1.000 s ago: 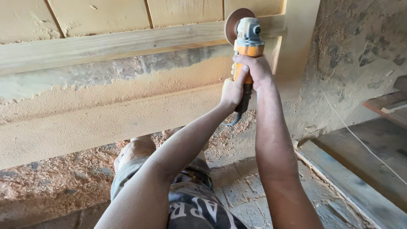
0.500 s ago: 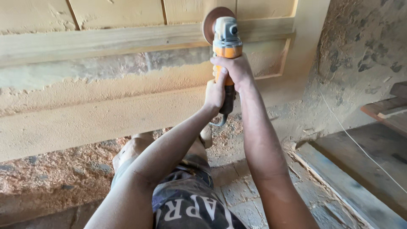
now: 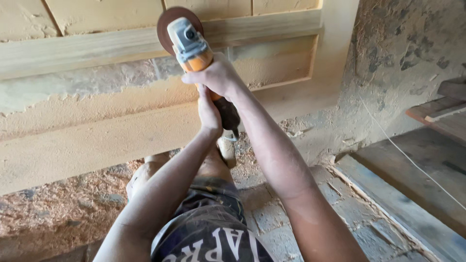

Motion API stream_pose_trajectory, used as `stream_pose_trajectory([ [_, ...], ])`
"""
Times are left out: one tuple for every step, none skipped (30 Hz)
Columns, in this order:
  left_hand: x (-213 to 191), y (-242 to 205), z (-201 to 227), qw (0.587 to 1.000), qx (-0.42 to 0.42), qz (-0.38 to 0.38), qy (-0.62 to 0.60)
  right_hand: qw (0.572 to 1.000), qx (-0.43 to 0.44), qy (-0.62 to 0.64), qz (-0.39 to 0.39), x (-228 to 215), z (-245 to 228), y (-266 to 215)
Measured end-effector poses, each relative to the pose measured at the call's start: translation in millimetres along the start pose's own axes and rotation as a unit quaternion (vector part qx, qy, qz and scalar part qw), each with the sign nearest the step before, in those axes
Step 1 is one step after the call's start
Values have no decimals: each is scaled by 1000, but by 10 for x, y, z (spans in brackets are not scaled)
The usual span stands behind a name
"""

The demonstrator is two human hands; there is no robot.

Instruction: The person uses an angle grinder with a sanding disc to smooth the surface of a wooden door. They move the tool back and forth across the door's panels and frame, generating sawdust that falls to the floor.

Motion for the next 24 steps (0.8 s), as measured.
stream_pose_trajectory([
  [87,-6,-71,1000,23,0,-4,1000,-12,16,-1,-94,19,-16],
  [179,-24,-151,1000,6,-8,18,999,-21,33,-2,-206,46,-30],
  [290,-39,-241,999,-11,-16,40,999,6,44,1,-361,74,0],
  [374,-100,-359,997,-33,-21,63,998,39,54,4,-556,134,-10],
  [470,-160,-478,996,-48,-31,64,995,72,65,6,-752,203,-29],
  [610,-167,-572,995,-58,-46,63,995,64,67,29,-933,252,-16],
  [758,-179,-659,994,-68,-61,63,995,56,69,52,-1110,302,-10],
  [916,-183,-729,990,-67,-76,95,994,48,71,73,-1296,337,14],
  [1075,-180,-794,986,-65,-92,126,988,70,99,91,-1501,364,57],
  [1183,-217,-877,979,-68,-103,159,981,98,127,108,-1690,420,58],
  [1291,-261,-965,976,-85,-101,174,977,113,140,118,-1862,471,47],
  [1438,-275,-1034,972,-97,-99,187,972,122,152,127,-2025,484,75],
  [1574,-276,-1084,969,-110,-98,199,971,124,154,131,-2168,484,107],
  [1682,-280,-1124,964,-96,-93,230,969,129,158,138,-2289,492,109],
  [1783,-269,-1152,958,-82,-89,261,967,134,161,144,-2371,499,115],
  [1828,-255,-1157,951,-67,-82,290,969,121,165,139,-2417,498,131],
  [1832,-252,-1149,952,-69,-79,288,970,109,169,134,-2447,485,140],
  [1834,-240,-1124,952,-69,-80,286,971,94,175,132,-2445,463,146],
  [1824,-233,-1087,953,-68,-80,285,972,98,163,136,-2400,448,148],
  [1813,-216,-1038,959,-90,-84,254,974,100,149,139,-2340,411,174],
  [1748,-205,-974,965,-111,-87,223,975,102,135,142,-2257,377,187],
  [1662,-212,-920,969,-134,-88,190,975,99,138,142,-2160,353,175],
  [1592,-207,-871,970,-122,-89,190,975,97,142,143,-2056,333,158],
  [1516,-206,-829,973,-109,-86,186,975,95,142,139,-1949,314,140],
])
Point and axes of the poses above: each hand's wrist, its own y-axis towards the middle knuckle, its own x-axis out of the palm, z = x × y, the point moved 1 cm from there along y, towards the middle knuckle, and after that the axes turned 15 degrees about z, right-handed, at the moved point
